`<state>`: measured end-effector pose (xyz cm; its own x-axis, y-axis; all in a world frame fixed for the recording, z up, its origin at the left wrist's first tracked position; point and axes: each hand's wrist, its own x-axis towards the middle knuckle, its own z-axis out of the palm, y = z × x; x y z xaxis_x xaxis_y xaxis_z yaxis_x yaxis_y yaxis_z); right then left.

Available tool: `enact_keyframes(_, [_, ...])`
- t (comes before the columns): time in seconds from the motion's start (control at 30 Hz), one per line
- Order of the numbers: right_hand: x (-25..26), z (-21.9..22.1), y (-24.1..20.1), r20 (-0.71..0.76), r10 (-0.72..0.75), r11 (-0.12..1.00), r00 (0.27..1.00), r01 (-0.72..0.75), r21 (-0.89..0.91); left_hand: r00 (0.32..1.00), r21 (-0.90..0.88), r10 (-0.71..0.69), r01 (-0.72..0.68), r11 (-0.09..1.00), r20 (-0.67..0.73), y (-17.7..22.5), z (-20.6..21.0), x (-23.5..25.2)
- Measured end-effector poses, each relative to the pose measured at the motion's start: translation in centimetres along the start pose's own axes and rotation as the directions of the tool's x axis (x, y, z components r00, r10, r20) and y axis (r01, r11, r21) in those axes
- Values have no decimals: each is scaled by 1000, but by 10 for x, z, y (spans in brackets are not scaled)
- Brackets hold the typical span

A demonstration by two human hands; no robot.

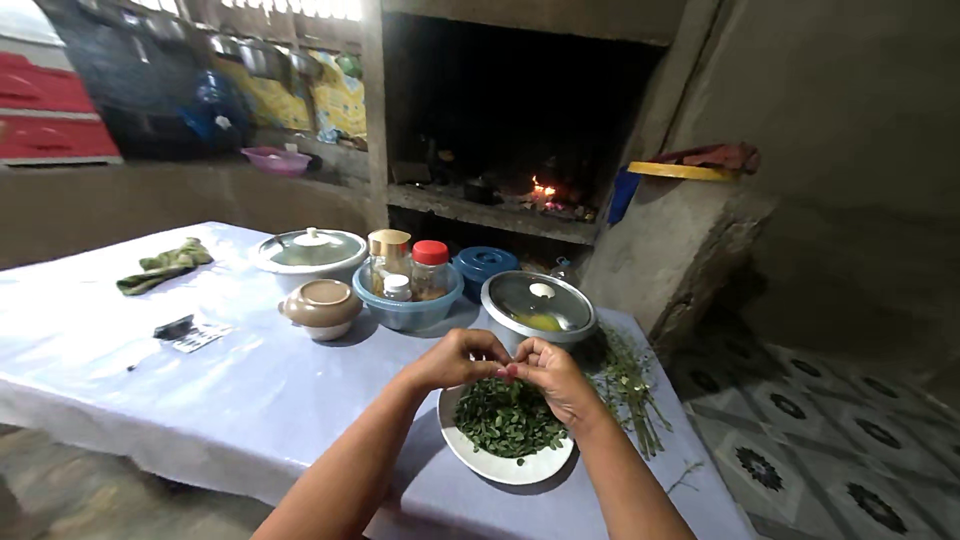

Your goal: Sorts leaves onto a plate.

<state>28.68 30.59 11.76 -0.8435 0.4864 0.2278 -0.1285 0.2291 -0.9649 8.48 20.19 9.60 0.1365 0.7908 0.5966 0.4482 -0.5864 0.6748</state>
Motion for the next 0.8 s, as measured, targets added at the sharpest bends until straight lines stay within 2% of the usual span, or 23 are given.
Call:
enact_keyframes(0.2, [-1,0,-1,66,36,999,997,-37,12,999,-63,-6,9,998,38,2,-3,-2])
enact_keyframes(0.37, [-2,2,-4,90,41,994,995,-49,93,999,-109,1,4,994,48,3,-4,-1])
enact_keyframes(0.57, [-2,1,-3,73,34,986,997,-46,161,1000,-32,-1,2,1000,27,2,-1,1])
enact_keyframes(0.7, [-2,1,-2,62,42,987,997,-51,149,1000,69,-4,3,998,7,2,2,3])
enact_keyframes(0.8, [-2,2,-1,60,47,987,997,-55,148,1000,79,1,-2,997,11,2,1,2])
